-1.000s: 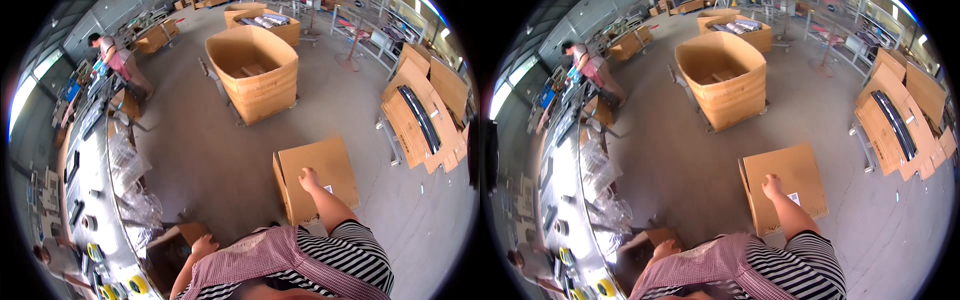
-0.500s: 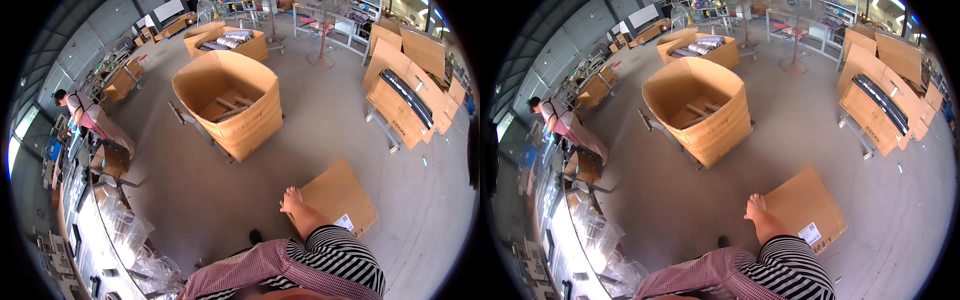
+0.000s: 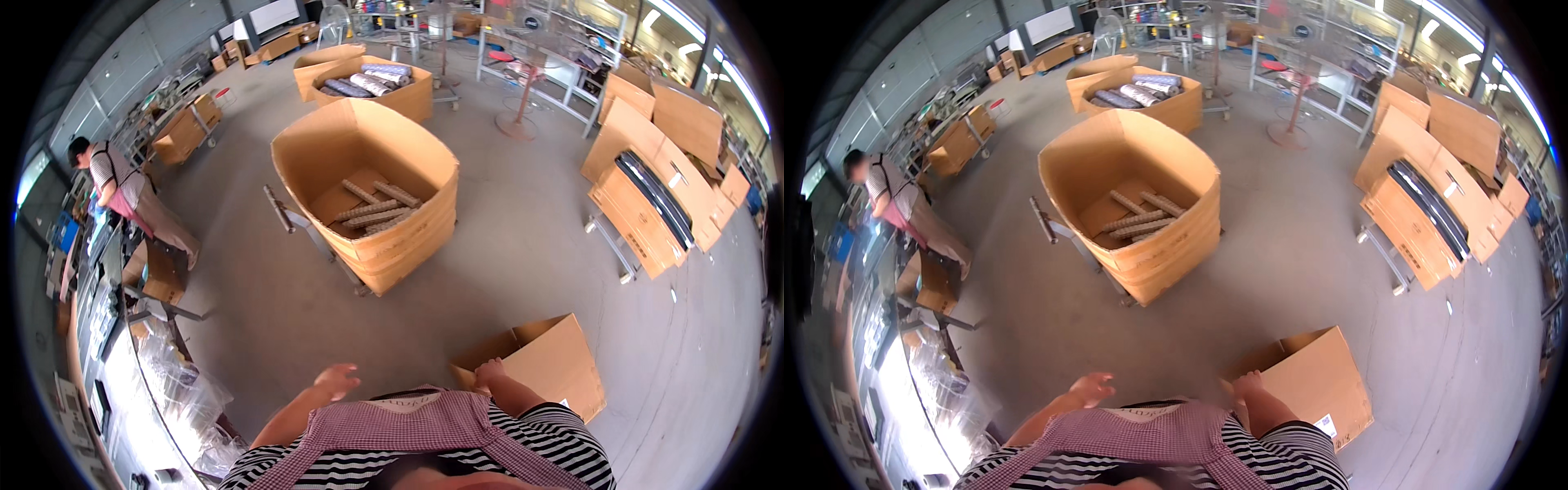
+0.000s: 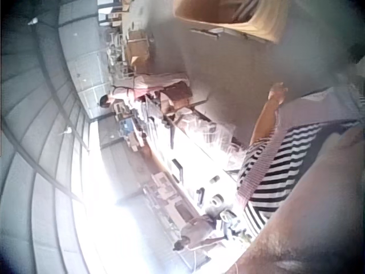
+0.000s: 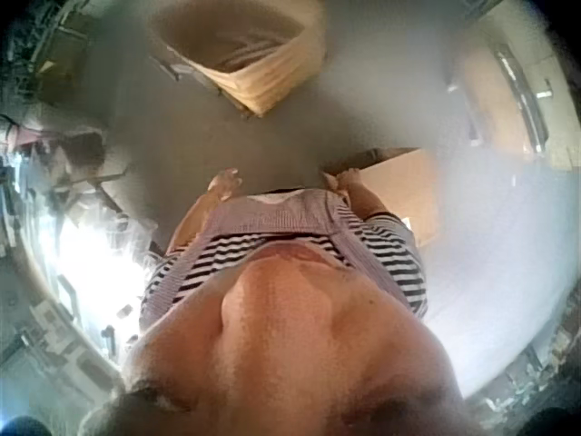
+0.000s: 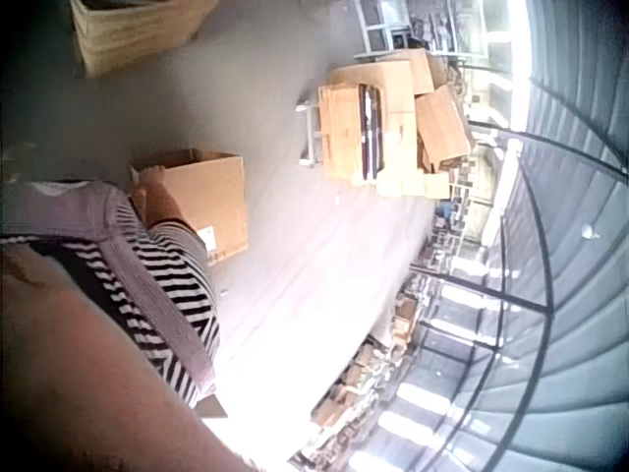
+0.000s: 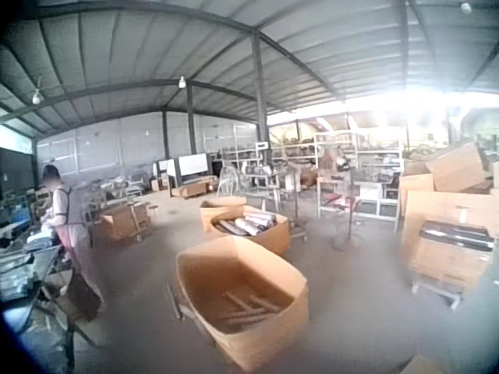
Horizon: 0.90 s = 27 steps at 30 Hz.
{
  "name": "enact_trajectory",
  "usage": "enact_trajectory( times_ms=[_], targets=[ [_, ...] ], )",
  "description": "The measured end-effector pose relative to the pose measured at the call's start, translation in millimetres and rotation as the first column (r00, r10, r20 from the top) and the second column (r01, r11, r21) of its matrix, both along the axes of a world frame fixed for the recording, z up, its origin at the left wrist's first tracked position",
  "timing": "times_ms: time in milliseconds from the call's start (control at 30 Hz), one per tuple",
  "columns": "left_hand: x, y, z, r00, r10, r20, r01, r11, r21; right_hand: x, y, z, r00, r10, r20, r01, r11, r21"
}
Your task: The person moves a cardboard box, retrieves a metal frame, opens an empty box, and then peels and applies adhesive labels to several individually wrapped parts lined up on a workspace.
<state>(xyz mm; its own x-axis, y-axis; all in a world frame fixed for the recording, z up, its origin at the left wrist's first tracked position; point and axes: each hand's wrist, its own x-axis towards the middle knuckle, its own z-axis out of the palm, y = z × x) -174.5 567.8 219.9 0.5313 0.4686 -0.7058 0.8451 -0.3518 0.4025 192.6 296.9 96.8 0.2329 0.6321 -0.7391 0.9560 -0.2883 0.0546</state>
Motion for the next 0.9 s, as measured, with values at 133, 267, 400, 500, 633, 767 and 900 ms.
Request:
enact_trajectory(
  times_ms=[133,267,400,500,633,767,900],
  targets=[
    [-34.7,-7.8,-25.2,0.994,-0.005,0.109,0.029,0.974,-0.226,0.1,20.5,3.5,0.999,-0.008,-0.054,0.006,0.999,-0.038],
    [-128.2,19.2,-88.4,0.997,0.071,-0.005,-0.071,0.978,-0.195,-4.3,55.3,12.3,0.999,0.008,-0.034,-0.010,0.998,-0.058],
    [-235.3,55.0,-131.2,0.964,0.089,-0.252,-0.125,0.983,-0.133,-25.3,109.2,5.6,1.000,0.027,-0.009,-0.027,0.997,-0.078],
    [-302.8,84.6,-139.6,0.941,0.176,-0.288,-0.225,0.964,-0.145,-51.5,150.3,-4.3,0.995,0.096,0.012,-0.094,0.988,-0.119],
    [-383.0,142.3,-119.3,0.916,0.245,-0.317,-0.305,0.940,-0.154,-96.1,206.4,-9.8,0.990,0.135,0.046,-0.125,0.977,-0.175],
    [-438.6,213.6,-86.9,0.923,0.174,-0.344,-0.225,0.968,-0.113,-150.2,243.4,-17.9,0.985,0.167,0.035,-0.152,0.955,-0.253],
    [-464.2,299.9,-50.7,0.935,0.113,-0.336,-0.116,0.993,0.010,-204.3,281.5,-28.8,0.970,0.238,-0.052,-0.244,0.948,-0.205]
  ],
)
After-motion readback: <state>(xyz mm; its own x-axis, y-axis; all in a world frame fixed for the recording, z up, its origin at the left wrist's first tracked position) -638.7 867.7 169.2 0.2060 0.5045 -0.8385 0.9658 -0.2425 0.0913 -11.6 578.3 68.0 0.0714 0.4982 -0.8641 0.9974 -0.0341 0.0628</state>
